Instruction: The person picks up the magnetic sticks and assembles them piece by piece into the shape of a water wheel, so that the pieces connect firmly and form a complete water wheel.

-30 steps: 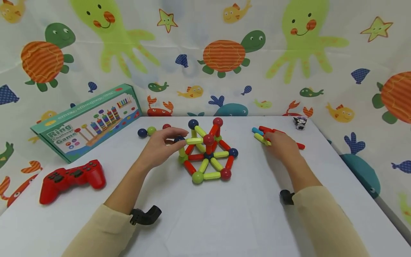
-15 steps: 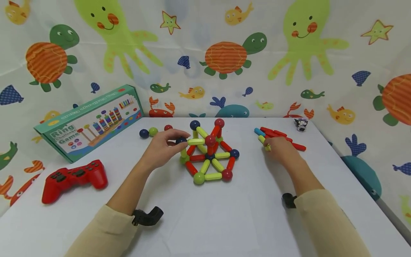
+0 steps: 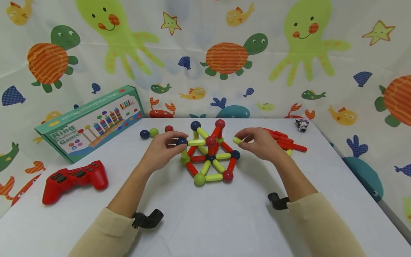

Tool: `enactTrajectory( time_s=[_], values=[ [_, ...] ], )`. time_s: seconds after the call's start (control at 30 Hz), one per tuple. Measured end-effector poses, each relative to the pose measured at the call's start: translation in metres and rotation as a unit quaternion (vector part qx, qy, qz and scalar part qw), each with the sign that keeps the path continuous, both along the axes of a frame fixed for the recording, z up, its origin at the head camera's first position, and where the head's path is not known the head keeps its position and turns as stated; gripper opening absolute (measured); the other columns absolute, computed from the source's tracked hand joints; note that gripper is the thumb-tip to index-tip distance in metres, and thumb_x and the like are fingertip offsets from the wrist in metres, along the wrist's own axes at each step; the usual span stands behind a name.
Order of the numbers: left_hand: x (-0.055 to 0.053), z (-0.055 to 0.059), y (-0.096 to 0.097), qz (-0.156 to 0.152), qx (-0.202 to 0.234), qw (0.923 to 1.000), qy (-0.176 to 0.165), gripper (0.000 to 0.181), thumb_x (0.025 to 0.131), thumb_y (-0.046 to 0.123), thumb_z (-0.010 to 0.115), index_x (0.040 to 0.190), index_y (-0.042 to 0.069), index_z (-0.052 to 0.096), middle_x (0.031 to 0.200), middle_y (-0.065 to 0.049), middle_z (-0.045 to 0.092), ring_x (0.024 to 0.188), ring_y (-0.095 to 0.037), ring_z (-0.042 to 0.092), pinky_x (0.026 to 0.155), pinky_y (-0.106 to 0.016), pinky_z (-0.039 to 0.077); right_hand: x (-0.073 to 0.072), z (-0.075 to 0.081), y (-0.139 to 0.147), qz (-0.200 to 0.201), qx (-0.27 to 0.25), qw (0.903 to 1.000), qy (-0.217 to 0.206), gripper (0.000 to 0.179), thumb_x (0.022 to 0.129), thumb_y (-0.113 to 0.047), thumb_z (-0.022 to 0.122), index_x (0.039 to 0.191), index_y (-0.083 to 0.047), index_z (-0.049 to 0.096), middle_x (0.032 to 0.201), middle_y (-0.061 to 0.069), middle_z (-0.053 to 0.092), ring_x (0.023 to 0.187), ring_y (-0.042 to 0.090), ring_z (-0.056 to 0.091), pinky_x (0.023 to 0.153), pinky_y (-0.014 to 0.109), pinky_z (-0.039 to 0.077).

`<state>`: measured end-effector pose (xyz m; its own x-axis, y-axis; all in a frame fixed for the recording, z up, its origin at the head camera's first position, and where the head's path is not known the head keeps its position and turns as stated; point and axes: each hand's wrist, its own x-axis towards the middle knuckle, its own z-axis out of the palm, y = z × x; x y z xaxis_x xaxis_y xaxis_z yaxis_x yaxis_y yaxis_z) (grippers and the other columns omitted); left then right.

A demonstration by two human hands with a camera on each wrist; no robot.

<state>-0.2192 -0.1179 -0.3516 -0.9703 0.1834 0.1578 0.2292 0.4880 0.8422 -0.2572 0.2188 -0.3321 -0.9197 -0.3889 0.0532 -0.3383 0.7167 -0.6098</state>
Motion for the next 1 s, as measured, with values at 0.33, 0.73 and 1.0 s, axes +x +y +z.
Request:
enactTrajectory(
  time_s=[0.33,0.73,1.0],
  values=[
    [-0.001,-0.008,-0.004,-0.009,0.024,0.9997,-0.006,0.037,0.1,0.028,0.07,0.135,0.019,0.067,0.133,-0.002,0.067,0.12,-0.027,0.065,0.098,-0.043,0.058,-0.002,0.011,-0.032,0.016,-0.061,0.9968,-0.05,0.029,0.097,-0.021,0.073,0.125,-0.013,0.076,0.119,0.008,0.074,0.114,0.026,0.062,0.086,0.03,0.055],
    [-0.001,-0.007,-0.005,-0.005,0.03,0.9995,-0.01,0.037,0.1,0.028,0.07,0.136,0.019,0.067,0.134,-0.002,0.066,0.121,-0.027,0.065,0.1,-0.044,0.058,-0.005,0.007,-0.002,-0.037,-0.078,0.9952,-0.047,0.034,0.101,-0.03,0.068,0.13,-0.014,0.069,0.13,0.009,0.068,0.119,0.029,0.062,0.098,0.043,0.055],
    [-0.002,-0.009,-0.006,-0.006,0.039,0.9991,-0.017,0.037,0.1,0.028,0.07,0.136,0.019,0.066,0.136,-0.004,0.065,0.121,-0.028,0.064,0.1,-0.045,0.058,-0.007,-0.01,0.071,-0.122,0.057,0.9904,-0.033,0.035,0.103,-0.023,0.062,0.131,-0.004,0.066,0.127,0.023,0.066,0.115,0.039,0.056,0.089,0.043,0.055]
  ],
)
